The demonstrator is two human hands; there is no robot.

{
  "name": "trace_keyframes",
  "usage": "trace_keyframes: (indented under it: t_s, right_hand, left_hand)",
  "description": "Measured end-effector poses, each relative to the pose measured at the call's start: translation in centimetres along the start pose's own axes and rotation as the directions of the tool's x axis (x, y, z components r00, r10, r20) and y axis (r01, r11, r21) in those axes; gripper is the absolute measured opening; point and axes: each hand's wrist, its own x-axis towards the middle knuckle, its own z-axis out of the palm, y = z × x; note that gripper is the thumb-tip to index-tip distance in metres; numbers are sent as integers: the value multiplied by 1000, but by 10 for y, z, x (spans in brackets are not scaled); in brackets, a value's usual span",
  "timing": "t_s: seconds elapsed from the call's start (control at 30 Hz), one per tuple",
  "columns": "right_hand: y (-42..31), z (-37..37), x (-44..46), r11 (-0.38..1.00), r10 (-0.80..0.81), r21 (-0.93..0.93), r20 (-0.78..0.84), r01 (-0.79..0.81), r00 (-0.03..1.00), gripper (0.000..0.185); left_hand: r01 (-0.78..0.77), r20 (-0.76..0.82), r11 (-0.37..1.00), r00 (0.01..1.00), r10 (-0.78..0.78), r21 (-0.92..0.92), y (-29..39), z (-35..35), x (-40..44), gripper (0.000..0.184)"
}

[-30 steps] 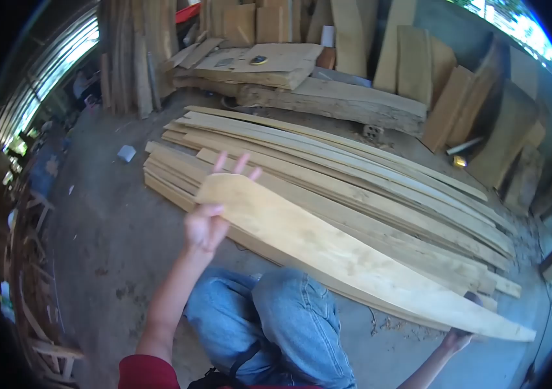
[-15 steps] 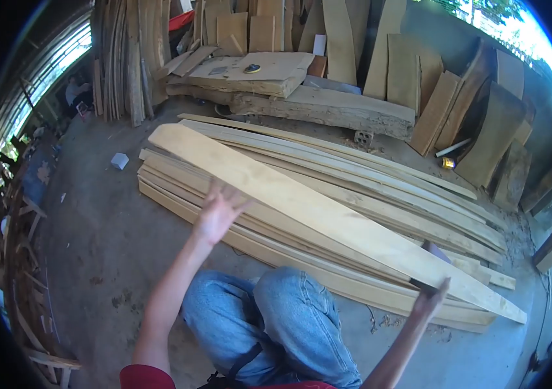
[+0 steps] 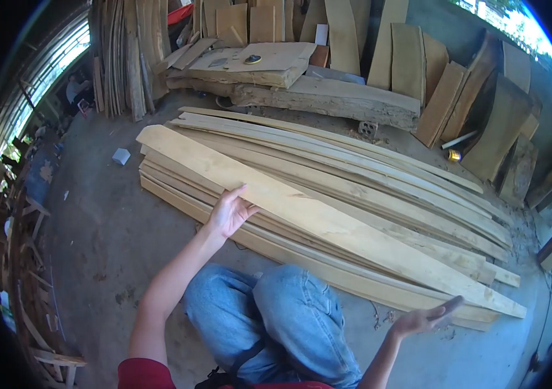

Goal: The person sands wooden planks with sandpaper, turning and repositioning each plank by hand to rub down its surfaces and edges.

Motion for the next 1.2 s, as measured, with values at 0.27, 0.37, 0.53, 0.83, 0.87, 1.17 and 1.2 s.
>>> trace_keyframes:
  t_s: [0.27, 0.37, 0.53, 0.83, 0.87, 1.17, 1.2]
  right_hand:
    - [-141, 169, -92, 757, -449, 261, 874, 599, 186, 63]
    - [-150, 196, -147, 783, -525, 405, 838, 472, 152, 59]
    - [-77, 119, -85, 805, -281, 117, 938, 582, 201, 68]
    - [74, -44, 93, 655, 260, -717, 509, 238, 821, 44]
    - [32, -20, 79, 678, 422, -724, 524, 127, 740, 44]
    - [-115, 180, -110, 741, -468, 369, 883, 561, 37, 58]
    - [-117, 178, -106, 743, -468, 367, 883, 560, 42, 58]
  left_hand:
    - [-13, 43, 1000, 999, 12, 11, 11, 19, -11, 51]
    - [-12, 44, 1000, 999, 11, 13, 16, 14, -13, 58]
    - [29, 46, 996, 998, -33, 82, 17, 6, -11, 54]
    - [-58, 79, 984, 996, 45, 166, 16, 18, -13, 52]
    - [-75, 75, 983, 995, 63, 165, 16, 20, -13, 52]
    - [-52, 73, 978, 997, 38, 201, 18, 17, -13, 50]
    - [-52, 56, 976, 998, 41, 212, 18, 19, -15, 50]
